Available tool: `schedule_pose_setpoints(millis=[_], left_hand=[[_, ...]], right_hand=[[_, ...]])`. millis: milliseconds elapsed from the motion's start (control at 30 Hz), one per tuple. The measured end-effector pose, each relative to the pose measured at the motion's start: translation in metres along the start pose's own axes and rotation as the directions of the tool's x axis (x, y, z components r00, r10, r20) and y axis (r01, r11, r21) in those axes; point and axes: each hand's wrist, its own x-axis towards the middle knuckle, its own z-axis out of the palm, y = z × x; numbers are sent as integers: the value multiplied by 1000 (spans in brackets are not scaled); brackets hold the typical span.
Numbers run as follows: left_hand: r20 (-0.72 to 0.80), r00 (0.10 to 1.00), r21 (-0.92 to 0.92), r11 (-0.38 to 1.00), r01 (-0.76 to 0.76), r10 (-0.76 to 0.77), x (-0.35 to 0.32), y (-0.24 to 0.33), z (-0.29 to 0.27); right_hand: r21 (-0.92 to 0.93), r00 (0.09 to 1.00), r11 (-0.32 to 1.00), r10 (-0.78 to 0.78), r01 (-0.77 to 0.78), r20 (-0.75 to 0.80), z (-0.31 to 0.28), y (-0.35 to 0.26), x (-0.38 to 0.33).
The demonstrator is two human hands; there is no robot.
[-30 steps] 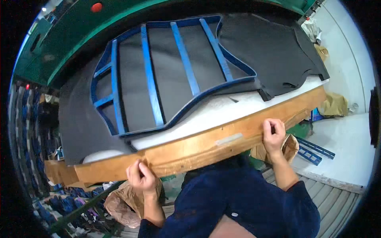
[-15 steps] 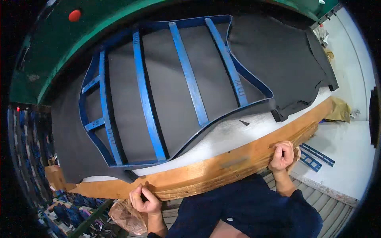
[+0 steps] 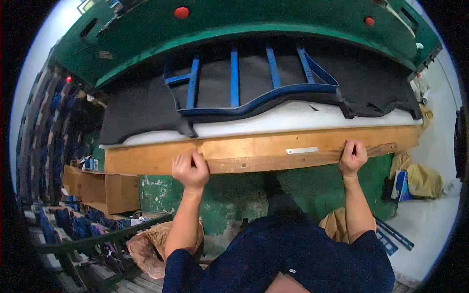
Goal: Operating a hydraulic press machine to cut shapes from black synthetic material using metal dies.
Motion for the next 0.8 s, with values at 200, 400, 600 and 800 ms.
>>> schedule_pose_setpoints(millis=[200,400,600,800], left_hand=[[-58,997,33,998,52,-50,56,-23,48],[59,989,-32,990,136,-134,100,-35,89],[43,987,-59,986,157,-155,120,-55,125],[4,993,25,993,118,-119,135,-62,141]], right_hand=[[-83,999,997,3,-6,-32,75,13,46],[-149,991,983,-96,109,91,114,26,76],[-35,966,997,-56,67,252,133,29,99],[27,951,994,-106,102,290,150,33,118]])
